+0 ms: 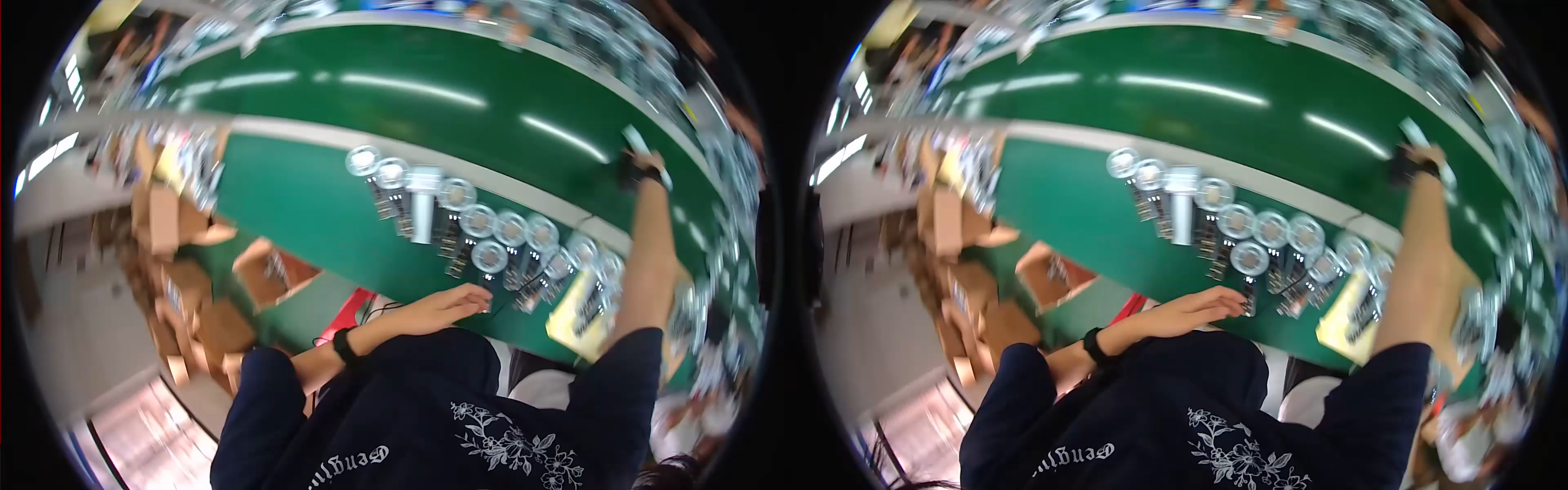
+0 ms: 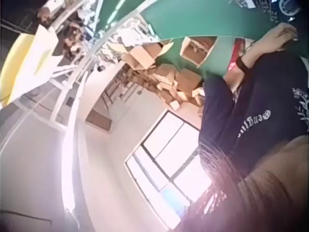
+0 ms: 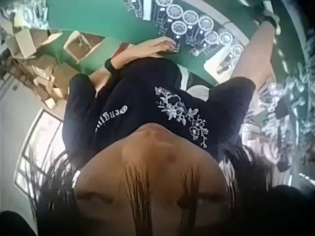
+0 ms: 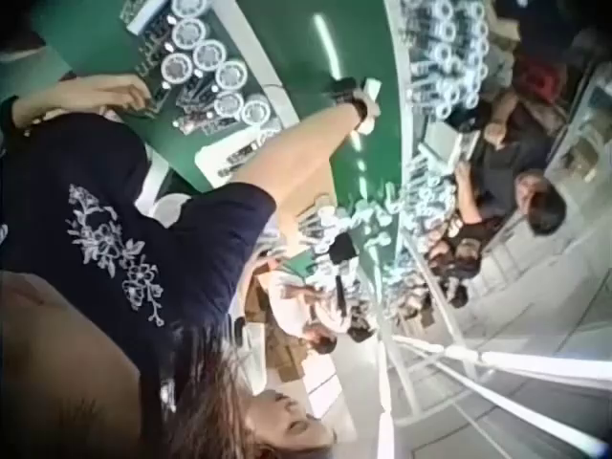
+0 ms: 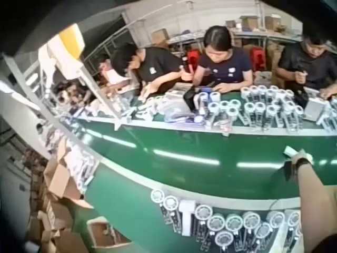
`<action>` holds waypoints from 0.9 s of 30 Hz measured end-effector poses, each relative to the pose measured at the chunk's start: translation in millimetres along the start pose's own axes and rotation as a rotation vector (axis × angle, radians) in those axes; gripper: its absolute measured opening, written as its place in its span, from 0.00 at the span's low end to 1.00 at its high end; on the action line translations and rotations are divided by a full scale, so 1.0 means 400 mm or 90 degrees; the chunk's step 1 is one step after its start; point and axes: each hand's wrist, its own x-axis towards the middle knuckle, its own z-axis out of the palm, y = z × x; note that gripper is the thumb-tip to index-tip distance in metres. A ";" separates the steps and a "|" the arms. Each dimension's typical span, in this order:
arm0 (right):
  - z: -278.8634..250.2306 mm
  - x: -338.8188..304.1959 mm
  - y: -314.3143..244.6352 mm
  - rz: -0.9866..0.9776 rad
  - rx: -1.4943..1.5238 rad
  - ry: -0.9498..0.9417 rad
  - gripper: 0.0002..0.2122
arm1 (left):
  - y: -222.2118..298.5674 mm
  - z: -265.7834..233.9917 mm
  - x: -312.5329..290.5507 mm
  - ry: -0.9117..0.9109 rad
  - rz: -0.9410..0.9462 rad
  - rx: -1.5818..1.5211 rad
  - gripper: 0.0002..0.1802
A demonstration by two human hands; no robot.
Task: The person picks up handheld fans from a conveyor belt, presses buttons on the handles to activate the digital displays, and places them back onto the belt.
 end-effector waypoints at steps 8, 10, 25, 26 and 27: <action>0.001 0.182 0.066 0.111 0.013 -0.130 0.20 | -0.205 -0.062 -0.508 0.765 -0.006 -0.340 0.24; -0.017 0.194 0.037 0.149 0.105 -0.039 0.18 | -0.288 -0.128 -0.578 0.869 -0.011 -0.351 0.24; -0.246 -1.152 -1.097 -0.183 1.376 -0.633 0.20 | -0.171 -1.287 -0.484 1.128 -0.102 -0.614 0.37; -0.240 -1.204 -1.129 -0.244 1.370 -0.708 0.22 | -0.206 -1.354 -0.582 1.132 -0.102 -0.600 0.37; -0.252 -1.235 -1.142 -0.312 1.368 -0.791 0.24 | -0.263 -1.419 -0.705 1.102 -0.201 -0.306 0.33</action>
